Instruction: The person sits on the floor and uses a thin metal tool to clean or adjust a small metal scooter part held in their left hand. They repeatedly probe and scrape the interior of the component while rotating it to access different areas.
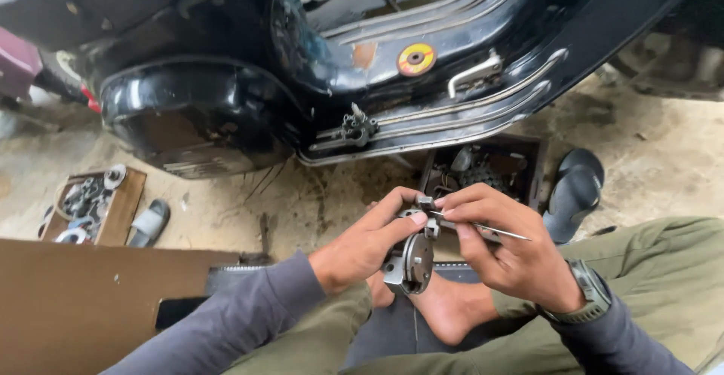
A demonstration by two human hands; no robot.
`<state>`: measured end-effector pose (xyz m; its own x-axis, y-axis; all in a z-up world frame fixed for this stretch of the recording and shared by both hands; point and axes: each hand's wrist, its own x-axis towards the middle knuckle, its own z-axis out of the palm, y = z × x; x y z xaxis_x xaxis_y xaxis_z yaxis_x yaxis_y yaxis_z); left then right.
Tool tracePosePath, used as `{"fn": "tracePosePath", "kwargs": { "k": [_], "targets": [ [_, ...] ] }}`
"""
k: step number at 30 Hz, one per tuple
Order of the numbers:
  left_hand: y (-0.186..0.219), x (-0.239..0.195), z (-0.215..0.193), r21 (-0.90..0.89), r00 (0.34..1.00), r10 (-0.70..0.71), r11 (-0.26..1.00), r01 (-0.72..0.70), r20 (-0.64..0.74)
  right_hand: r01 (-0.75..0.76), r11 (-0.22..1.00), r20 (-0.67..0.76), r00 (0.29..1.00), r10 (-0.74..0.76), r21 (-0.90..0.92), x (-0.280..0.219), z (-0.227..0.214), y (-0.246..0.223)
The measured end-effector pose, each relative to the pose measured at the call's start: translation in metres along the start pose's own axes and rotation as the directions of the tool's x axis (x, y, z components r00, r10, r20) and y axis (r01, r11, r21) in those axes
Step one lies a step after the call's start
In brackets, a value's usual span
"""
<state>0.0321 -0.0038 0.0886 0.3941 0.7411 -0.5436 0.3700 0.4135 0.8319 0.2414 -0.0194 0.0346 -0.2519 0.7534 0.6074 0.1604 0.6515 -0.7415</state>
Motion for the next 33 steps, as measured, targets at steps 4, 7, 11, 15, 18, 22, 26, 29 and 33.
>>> {"fn": "tracePosePath", "kwargs": {
  "k": [4,7,11,15,18,22,26,29,33],
  "targets": [
    [0.004,0.009,0.0,0.158,0.993,0.106,0.981,-0.113,0.047,-0.017,1.0,-0.038,0.999,0.017,-0.013,-0.007,-0.013,-0.017],
    [0.009,0.012,0.002,0.141,0.977,0.166,0.973,-0.185,0.135,-0.008,0.993,-0.026,1.0,0.005,-0.121,-0.011,-0.022,-0.027],
    [0.018,0.008,0.01,0.152,0.97,0.09,0.98,-0.126,0.224,0.002,0.964,0.015,1.0,0.002,-0.267,-0.02,-0.034,-0.036],
    [0.023,-0.006,0.013,0.234,0.968,0.084,0.962,-0.14,0.235,-0.006,0.947,0.032,0.999,0.017,-0.32,-0.027,-0.037,-0.048],
    [0.025,-0.022,0.008,0.246,0.959,0.138,0.948,-0.201,0.248,0.081,0.924,0.077,0.995,-0.057,-0.373,-0.029,-0.038,-0.055],
    [0.036,-0.042,0.004,0.323,0.949,0.206,0.905,-0.277,0.237,0.124,0.908,0.081,0.992,-0.099,-0.4,-0.02,-0.036,-0.076],
    [0.042,-0.048,0.004,0.418,0.931,0.314,0.833,-0.364,0.185,0.221,0.857,0.097,0.975,-0.198,-0.465,-0.012,-0.039,-0.091],
    [0.05,-0.055,0.007,0.372,0.922,0.311,0.847,-0.379,0.231,0.238,0.836,0.11,0.971,-0.211,-0.495,-0.008,-0.043,-0.103],
    [0.053,-0.057,0.01,0.385,0.911,0.33,0.829,-0.406,0.249,0.254,0.827,0.11,0.967,-0.23,-0.502,-0.014,-0.048,-0.094]
  ]
}}
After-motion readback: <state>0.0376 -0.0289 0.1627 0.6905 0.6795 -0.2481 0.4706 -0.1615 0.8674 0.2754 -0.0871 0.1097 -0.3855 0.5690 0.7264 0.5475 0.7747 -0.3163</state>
